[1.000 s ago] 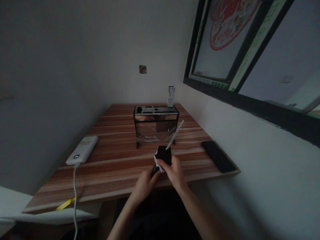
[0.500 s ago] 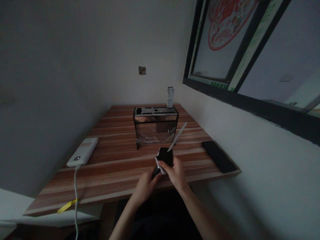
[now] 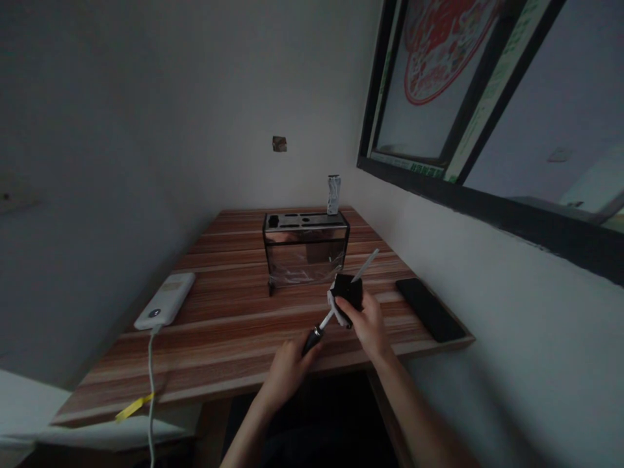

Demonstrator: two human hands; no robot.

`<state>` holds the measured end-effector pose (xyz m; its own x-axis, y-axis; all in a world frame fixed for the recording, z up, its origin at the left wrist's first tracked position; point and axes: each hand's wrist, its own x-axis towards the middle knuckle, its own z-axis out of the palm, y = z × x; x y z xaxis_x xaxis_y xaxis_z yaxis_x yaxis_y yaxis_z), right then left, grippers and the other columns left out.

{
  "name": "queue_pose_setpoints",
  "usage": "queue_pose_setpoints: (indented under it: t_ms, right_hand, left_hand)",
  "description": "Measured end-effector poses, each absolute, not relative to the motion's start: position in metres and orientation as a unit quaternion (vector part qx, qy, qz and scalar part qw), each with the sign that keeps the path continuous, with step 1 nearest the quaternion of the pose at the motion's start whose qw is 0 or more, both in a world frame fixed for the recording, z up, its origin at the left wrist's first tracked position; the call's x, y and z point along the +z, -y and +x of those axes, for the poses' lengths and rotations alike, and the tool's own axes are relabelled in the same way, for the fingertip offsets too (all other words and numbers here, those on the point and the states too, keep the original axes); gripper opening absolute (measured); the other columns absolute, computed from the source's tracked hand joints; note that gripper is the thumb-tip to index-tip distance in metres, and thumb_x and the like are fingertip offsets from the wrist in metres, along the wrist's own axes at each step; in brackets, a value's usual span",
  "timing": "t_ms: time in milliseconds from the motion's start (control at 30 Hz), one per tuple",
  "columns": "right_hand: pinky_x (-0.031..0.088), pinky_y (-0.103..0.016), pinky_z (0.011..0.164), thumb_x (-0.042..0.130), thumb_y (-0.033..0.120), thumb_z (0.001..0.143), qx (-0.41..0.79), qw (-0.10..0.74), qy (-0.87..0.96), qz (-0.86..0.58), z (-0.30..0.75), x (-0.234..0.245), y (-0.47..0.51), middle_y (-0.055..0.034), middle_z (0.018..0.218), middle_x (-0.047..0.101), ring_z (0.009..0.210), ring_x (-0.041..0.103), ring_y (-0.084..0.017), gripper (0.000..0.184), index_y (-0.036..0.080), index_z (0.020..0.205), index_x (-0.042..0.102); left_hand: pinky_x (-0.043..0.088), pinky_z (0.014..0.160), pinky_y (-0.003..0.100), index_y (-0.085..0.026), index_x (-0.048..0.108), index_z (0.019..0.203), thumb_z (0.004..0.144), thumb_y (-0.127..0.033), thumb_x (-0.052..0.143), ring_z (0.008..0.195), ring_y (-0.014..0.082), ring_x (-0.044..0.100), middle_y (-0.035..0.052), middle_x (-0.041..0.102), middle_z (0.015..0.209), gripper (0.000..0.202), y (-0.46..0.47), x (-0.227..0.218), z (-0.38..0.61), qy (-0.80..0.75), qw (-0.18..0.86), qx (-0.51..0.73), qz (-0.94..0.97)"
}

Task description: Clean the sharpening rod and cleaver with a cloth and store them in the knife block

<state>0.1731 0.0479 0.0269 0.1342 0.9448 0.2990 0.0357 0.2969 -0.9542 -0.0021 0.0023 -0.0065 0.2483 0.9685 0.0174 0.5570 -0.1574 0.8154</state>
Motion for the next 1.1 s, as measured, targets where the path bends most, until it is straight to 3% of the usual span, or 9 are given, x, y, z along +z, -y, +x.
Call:
queue_pose_setpoints:
  t_ms: [233, 433, 633, 867, 1100]
  right_hand:
    - [0.050, -0.027, 0.061, 0.071, 0.039, 0.072, 0.341, 0.637, 0.535, -0.439, 0.197, 0.041, -0.065, -0.0048, 0.079, 0.070, 0.070, 0.063, -0.018, 0.025, 0.018, 0.086, 0.070]
    - [0.044, -0.023, 0.047, 0.073, 0.040, 0.069, 0.331, 0.681, 0.484, -0.439, 0.216, 0.054, -0.079, -0.0025, 0.070, 0.066, 0.055, 0.056, -0.013, 0.029, 0.016, 0.085, 0.069]
    - [0.043, -0.023, 0.049, 0.071, 0.041, 0.072, 0.311, 0.711, 0.463, -0.427, 0.229, 0.059, -0.087, -0.0015, 0.072, 0.064, 0.055, 0.052, -0.011, 0.030, 0.015, 0.087, 0.067]
    - [0.047, -0.025, 0.059, 0.071, 0.043, 0.071, 0.292, 0.736, 0.443, -0.419, 0.223, 0.056, -0.089, -0.0040, 0.080, 0.067, 0.070, 0.059, -0.016, 0.031, 0.016, 0.087, 0.066]
    - [0.047, -0.025, 0.058, 0.071, 0.043, 0.070, 0.344, 0.709, 0.443, -0.427, 0.207, 0.048, -0.083, -0.0041, 0.077, 0.067, 0.065, 0.058, -0.015, 0.031, 0.016, 0.083, 0.067]
  left_hand:
    - [0.040, 0.066, 0.022, -0.018, 0.065, 0.098, 0.088, -0.037, 0.046, 0.076, 0.0188, 0.063, 0.0033, 0.070, 0.082, 0.029, -0.001, -0.005, -0.002, -0.532, 0.358, 0.282, 0.714]
    - [0.040, 0.067, 0.022, -0.019, 0.066, 0.097, 0.088, -0.037, 0.046, 0.076, 0.0184, 0.063, 0.0032, 0.070, 0.084, 0.028, 0.000, -0.002, -0.001, -0.534, 0.353, 0.279, 0.715]
    - [0.039, 0.065, 0.021, -0.018, 0.066, 0.094, 0.087, -0.034, 0.047, 0.074, 0.0180, 0.063, 0.0036, 0.070, 0.083, 0.026, 0.001, -0.001, 0.000, -0.548, 0.342, 0.263, 0.717]
    - [0.040, 0.065, 0.021, -0.019, 0.066, 0.097, 0.087, -0.035, 0.047, 0.076, 0.0181, 0.063, 0.0030, 0.070, 0.084, 0.027, 0.001, 0.001, 0.001, -0.557, 0.341, 0.253, 0.714]
    - [0.038, 0.065, 0.021, -0.018, 0.063, 0.088, 0.088, -0.035, 0.045, 0.073, 0.0173, 0.062, 0.0021, 0.068, 0.078, 0.025, -0.001, -0.003, -0.001, -0.531, 0.345, 0.276, 0.723]
